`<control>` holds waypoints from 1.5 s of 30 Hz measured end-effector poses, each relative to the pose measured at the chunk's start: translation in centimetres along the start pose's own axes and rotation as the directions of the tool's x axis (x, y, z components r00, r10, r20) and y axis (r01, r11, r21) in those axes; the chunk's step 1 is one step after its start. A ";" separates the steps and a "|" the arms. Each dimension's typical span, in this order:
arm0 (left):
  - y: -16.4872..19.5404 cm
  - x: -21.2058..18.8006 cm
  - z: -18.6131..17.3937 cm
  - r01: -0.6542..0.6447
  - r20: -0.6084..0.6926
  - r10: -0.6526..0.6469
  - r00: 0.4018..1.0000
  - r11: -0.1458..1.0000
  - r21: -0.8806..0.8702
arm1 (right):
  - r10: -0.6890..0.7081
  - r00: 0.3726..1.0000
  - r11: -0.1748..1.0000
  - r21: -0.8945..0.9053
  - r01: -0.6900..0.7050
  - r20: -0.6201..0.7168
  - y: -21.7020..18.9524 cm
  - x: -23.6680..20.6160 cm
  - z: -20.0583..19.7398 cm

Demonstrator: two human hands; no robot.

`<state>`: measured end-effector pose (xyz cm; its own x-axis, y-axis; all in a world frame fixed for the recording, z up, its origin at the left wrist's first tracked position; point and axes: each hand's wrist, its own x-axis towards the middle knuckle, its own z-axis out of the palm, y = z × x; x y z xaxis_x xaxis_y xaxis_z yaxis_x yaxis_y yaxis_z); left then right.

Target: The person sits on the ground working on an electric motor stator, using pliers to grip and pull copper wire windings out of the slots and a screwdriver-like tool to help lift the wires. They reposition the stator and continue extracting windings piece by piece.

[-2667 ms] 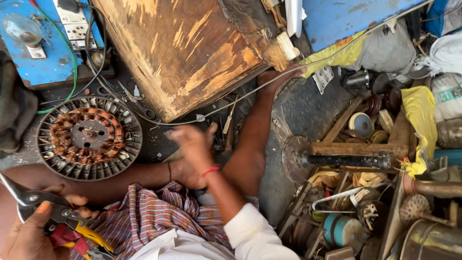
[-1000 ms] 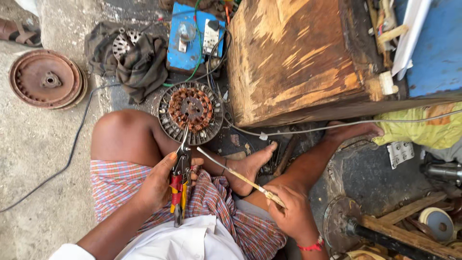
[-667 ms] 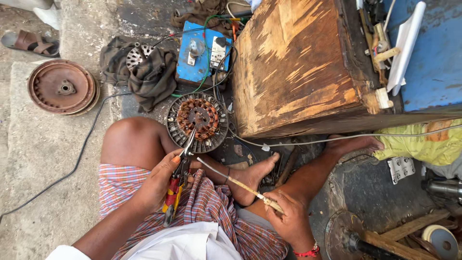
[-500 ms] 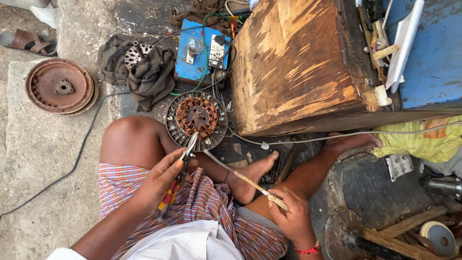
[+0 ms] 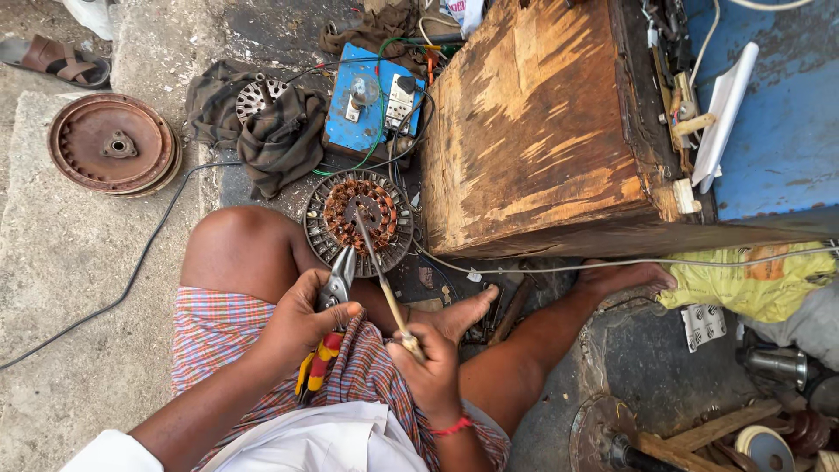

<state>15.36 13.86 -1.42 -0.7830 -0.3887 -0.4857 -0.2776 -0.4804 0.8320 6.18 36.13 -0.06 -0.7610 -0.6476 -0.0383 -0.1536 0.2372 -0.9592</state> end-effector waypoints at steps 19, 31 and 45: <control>0.3 -0.3 -1.6 0.087 0.028 -0.083 0.996 0.896 -0.436 | 0.232 0.951 0.797 0.521 -0.306 0.204 2.2 4.0 8.3; -2.8 1.9 -1.4 -0.044 -0.058 0.024 0.998 0.924 -0.380 | 0.264 0.934 0.795 0.495 -0.351 0.239 2.6 4.2 7.9; -1.9 2.6 -0.5 -0.001 -0.114 -0.032 0.993 0.961 -0.278 | 0.222 0.974 0.861 -0.478 -0.175 0.043 -3.5 2.1 -4.7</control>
<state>14.16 13.41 -4.41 -0.7052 -0.4604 -0.5393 -0.1108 -0.6797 0.7251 2.18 37.37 4.50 -0.7482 -0.6095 -0.2623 -0.3001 0.6634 -0.6855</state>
